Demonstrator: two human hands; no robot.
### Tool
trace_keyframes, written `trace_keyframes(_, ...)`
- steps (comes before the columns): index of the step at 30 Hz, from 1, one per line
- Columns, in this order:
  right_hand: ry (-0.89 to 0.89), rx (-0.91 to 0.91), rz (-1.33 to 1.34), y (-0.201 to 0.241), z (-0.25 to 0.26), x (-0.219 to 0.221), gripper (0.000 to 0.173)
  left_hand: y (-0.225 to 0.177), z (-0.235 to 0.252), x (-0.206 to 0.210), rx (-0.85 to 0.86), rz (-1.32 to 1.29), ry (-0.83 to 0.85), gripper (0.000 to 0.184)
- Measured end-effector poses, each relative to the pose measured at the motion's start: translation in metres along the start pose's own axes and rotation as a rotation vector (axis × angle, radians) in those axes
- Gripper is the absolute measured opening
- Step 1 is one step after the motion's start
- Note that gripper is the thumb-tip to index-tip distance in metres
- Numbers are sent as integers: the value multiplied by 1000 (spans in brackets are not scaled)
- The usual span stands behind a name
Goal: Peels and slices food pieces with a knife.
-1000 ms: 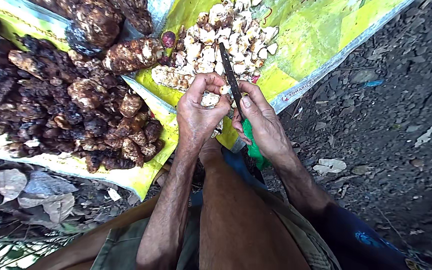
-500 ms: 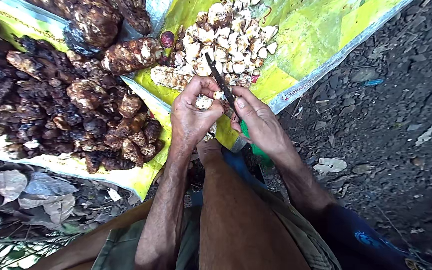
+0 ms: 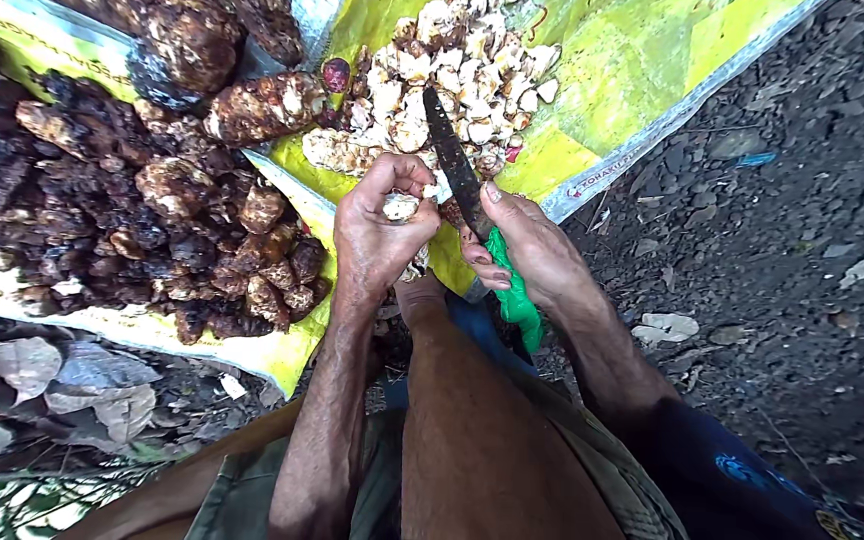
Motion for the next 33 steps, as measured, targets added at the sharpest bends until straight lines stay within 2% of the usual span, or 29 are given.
trace_keyframes(4, 52, 17, 72, -1, 1, -3, 52, 0, -7, 8, -57, -112, -25, 16)
trace_keyframes(8, 19, 57, 50, -3, -1, -3, 54, 7, -13, 14, -131, -269, -25, 17)
trace_keyframes(11, 30, 0, 85, -2, 2, -9, 50, 11, -15, 15, -138, -360, -27, 21)
trace_keyframes(14, 6, -38, 20, 1, 2, -11, 55, 13, -16, 16, -152, -426, -54, 21)
trace_keyframes(17, -74, -111, -85, 2, 0, -10, 56, 14, -16, 18, -175, -449, -109, 19)
trace_keyframes(22, -53, -176, -203, -1, -4, 4, 50, 9, -15, 25, -171, -346, -184, 18)
trace_keyframes(28, -145, -102, -258, -3, -5, 14, 40, 2, -14, 34, -143, -247, -202, 19)
trace_keyframes(33, -92, -222, -357, 8, 0, 5, 46, 4, -18, 28, -130, -310, -166, 12)
Point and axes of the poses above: each hand's wrist, its own z-axis towards the middle knuckle, its own x-axis out of the palm, y = z × x, the point moved 4 cm from there along z, towards the middle knuckle, and after that the axes turned 7 degrees about y, right-handed, at the moved point
